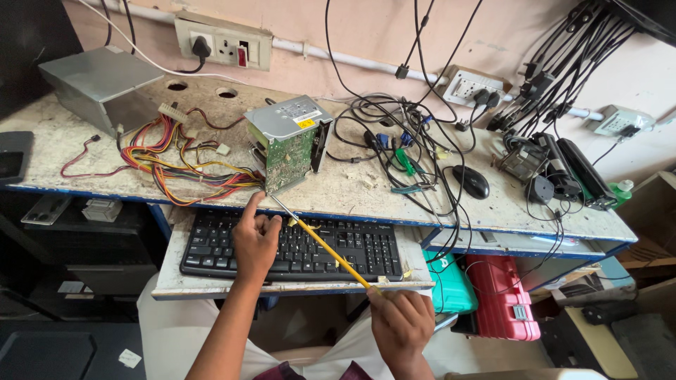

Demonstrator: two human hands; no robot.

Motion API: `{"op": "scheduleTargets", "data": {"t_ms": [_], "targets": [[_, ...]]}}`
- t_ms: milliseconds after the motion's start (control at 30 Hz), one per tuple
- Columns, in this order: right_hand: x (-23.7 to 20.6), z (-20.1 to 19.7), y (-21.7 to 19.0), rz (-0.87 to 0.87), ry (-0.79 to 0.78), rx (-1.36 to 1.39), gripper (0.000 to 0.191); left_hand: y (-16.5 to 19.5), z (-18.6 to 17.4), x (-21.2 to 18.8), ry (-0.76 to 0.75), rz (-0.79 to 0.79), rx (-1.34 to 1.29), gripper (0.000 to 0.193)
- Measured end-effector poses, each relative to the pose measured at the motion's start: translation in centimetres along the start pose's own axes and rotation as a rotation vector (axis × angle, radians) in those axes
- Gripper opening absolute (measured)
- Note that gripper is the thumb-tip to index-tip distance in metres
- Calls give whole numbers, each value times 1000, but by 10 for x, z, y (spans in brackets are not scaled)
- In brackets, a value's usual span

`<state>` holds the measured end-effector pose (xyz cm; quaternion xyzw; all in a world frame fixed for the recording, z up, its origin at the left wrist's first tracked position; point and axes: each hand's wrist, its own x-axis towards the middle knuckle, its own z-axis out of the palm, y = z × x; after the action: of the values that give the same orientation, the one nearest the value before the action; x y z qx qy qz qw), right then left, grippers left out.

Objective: The person handles a disassembled power supply unit, rotating it to view different sides and touching internal components. They then use a screwdriver to point at and probe specific areas on the circuit board.

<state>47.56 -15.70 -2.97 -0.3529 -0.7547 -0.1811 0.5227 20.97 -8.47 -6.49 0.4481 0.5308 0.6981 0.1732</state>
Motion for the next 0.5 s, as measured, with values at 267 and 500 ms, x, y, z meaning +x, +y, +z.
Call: {"op": "scheduleTargets", "data": {"t_ms": [267, 500], "targets": [[-15, 5, 17, 297, -304, 232, 26, -5, 0, -4, 2, -11, -12, 49], [-22, 14, 25, 731, -423, 625, 29, -16, 1, 0, -19, 4, -23, 50]]}}
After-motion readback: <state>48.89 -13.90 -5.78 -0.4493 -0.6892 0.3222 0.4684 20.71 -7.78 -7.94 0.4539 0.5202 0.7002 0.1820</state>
